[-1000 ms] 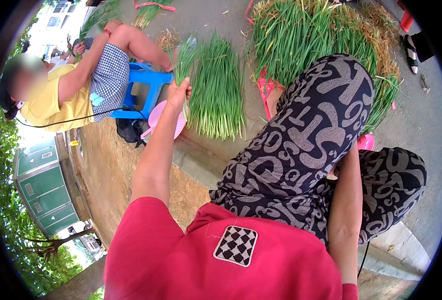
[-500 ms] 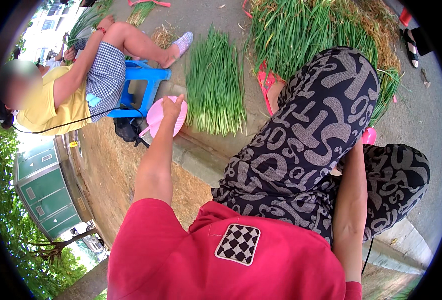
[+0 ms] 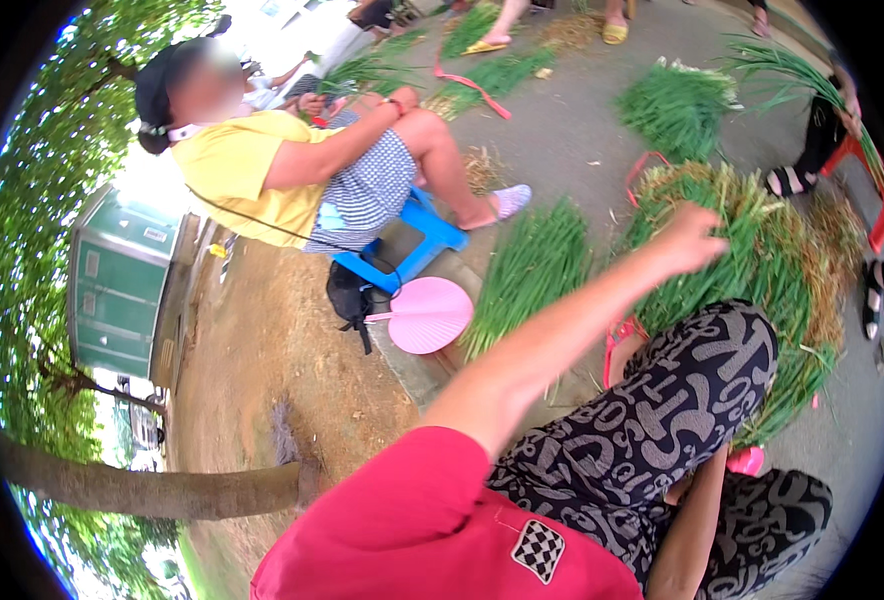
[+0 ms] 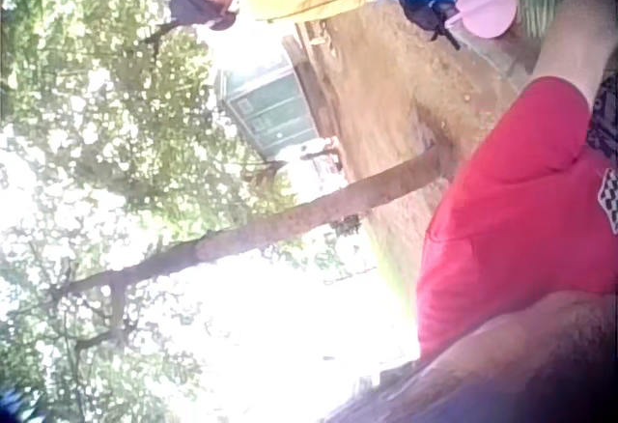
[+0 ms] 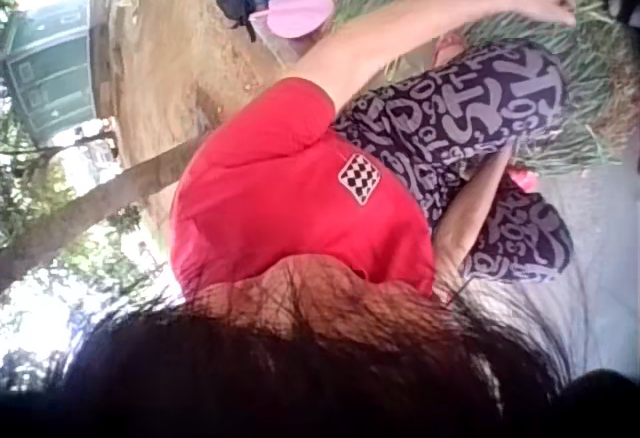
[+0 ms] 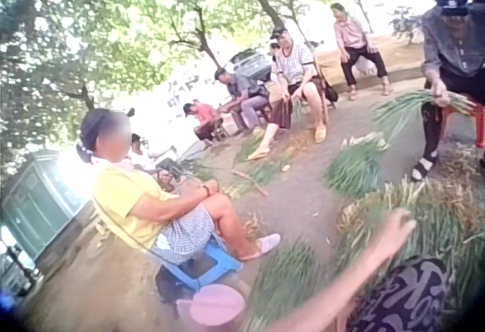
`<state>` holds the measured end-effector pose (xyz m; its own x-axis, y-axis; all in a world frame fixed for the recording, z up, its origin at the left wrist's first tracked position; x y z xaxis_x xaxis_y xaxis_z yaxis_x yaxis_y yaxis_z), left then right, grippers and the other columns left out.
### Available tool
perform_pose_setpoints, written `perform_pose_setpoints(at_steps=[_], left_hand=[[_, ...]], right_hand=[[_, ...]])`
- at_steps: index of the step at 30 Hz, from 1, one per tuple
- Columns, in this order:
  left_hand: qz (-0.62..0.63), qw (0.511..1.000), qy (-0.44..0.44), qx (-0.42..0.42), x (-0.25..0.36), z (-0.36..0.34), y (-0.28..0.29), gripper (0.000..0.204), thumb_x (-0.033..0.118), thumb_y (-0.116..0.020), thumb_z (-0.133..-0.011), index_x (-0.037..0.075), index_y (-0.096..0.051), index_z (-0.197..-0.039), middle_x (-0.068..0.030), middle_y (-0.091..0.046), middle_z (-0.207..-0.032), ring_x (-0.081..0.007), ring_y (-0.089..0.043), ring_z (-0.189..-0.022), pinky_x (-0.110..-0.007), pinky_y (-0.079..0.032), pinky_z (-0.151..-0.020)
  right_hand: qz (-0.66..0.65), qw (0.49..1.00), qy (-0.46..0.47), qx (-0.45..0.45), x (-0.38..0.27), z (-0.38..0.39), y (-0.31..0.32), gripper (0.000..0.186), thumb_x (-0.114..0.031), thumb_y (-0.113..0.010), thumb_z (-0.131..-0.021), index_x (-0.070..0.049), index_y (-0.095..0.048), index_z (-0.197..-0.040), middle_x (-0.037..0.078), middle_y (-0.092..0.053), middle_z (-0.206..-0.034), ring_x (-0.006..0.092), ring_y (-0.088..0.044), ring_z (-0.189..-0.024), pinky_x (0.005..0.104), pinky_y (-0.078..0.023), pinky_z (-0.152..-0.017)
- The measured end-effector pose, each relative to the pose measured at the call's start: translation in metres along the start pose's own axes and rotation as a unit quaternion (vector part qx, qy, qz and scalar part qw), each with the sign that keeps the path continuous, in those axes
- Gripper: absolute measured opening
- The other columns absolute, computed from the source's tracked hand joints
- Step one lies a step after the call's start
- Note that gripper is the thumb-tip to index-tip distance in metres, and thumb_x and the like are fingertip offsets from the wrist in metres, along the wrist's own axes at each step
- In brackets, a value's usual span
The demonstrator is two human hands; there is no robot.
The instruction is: The person cleans green onions by hand, peeling away withered outer layers and removing soil and debris while sitting among a group of other people doing the same.
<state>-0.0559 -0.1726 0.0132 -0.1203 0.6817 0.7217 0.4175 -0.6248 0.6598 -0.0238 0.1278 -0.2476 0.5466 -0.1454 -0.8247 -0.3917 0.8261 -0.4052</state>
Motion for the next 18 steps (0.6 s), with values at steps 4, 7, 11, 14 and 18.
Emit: perform_pose_setpoints(at_steps=[4, 7, 11, 14, 18], left_hand=[[0.233, 0.970, -0.063, -0.037, 0.136, -0.051, -0.063, 0.035, 0.023, -0.065, -0.071, -0.001, -0.066, -0.097, -0.0226, -0.064, -0.092, -0.0336, -0.063, -0.090, -0.042, -0.049, -0.082], [0.067, 0.976, -0.136, -0.157, 0.190, -0.048, -0.125, 0.033, 0.024, -0.067, -0.073, 0.002, -0.066, -0.097, -0.0187, -0.064, -0.097, -0.0319, -0.062, -0.094, -0.043, -0.051, -0.080], [-0.209, 0.890, -0.111, -0.390, 0.132, 0.007, -0.207, 0.035, 0.031, -0.069, -0.075, 0.006, -0.067, -0.099, -0.0146, -0.064, -0.105, -0.0299, -0.062, -0.096, -0.043, -0.051, -0.082], [-0.267, 0.814, -0.089, -0.508, 0.111, 0.028, -0.208, 0.035, 0.032, -0.071, -0.072, 0.006, -0.069, -0.096, -0.0125, -0.066, -0.102, -0.0289, -0.062, -0.097, -0.041, -0.051, -0.083], [-0.169, 0.916, -0.130, -0.340, 0.135, 0.007, -0.205, 0.024, 0.024, -0.071, -0.069, 0.005, -0.070, -0.084, -0.0139, -0.068, -0.088, -0.0286, -0.064, -0.089, -0.042, -0.051, -0.076]], right_hand=[[-0.013, 1.000, -0.007, -0.024, 0.009, -0.009, 0.001, 0.040, -0.021, -0.042, -0.095, 0.003, -0.044, -0.127, 0.013, -0.052, -0.125, 0.0182, -0.050, -0.105, 0.0321, -0.042, -0.090], [-0.023, 0.999, 0.001, -0.036, 0.012, -0.014, 0.009, 0.040, -0.021, -0.042, -0.095, 0.003, -0.044, -0.127, 0.013, -0.051, -0.126, 0.0182, -0.049, -0.106, 0.0321, -0.042, -0.090], [-0.088, 0.994, -0.056, -0.019, 0.029, -0.018, 0.015, 0.050, -0.034, -0.036, -0.097, 0.001, -0.037, -0.134, 0.011, -0.046, -0.131, 0.0199, -0.043, -0.117, 0.0330, -0.034, -0.099], [-0.026, 0.999, -0.044, -0.005, 0.024, -0.015, -0.001, 0.061, -0.046, -0.033, -0.097, -0.002, -0.032, -0.139, 0.011, -0.043, -0.136, 0.0238, -0.042, -0.123, 0.0360, -0.032, -0.103], [0.036, 0.998, 0.023, -0.055, 0.011, -0.028, -0.041, 0.064, -0.049, -0.033, -0.097, 0.001, -0.034, -0.138, 0.011, -0.044, -0.135, 0.0239, -0.042, -0.123, 0.0371, -0.034, -0.102]])
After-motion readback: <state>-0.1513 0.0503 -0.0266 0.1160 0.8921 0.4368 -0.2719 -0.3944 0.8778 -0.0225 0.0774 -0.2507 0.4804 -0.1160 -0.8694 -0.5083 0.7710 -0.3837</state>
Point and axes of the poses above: each hand's wrist, its own z-axis away from the middle knuckle, its own y-axis out of the back of the hand, x = y × z, the point moved 7 cm from there along -z, towards the middle knuckle
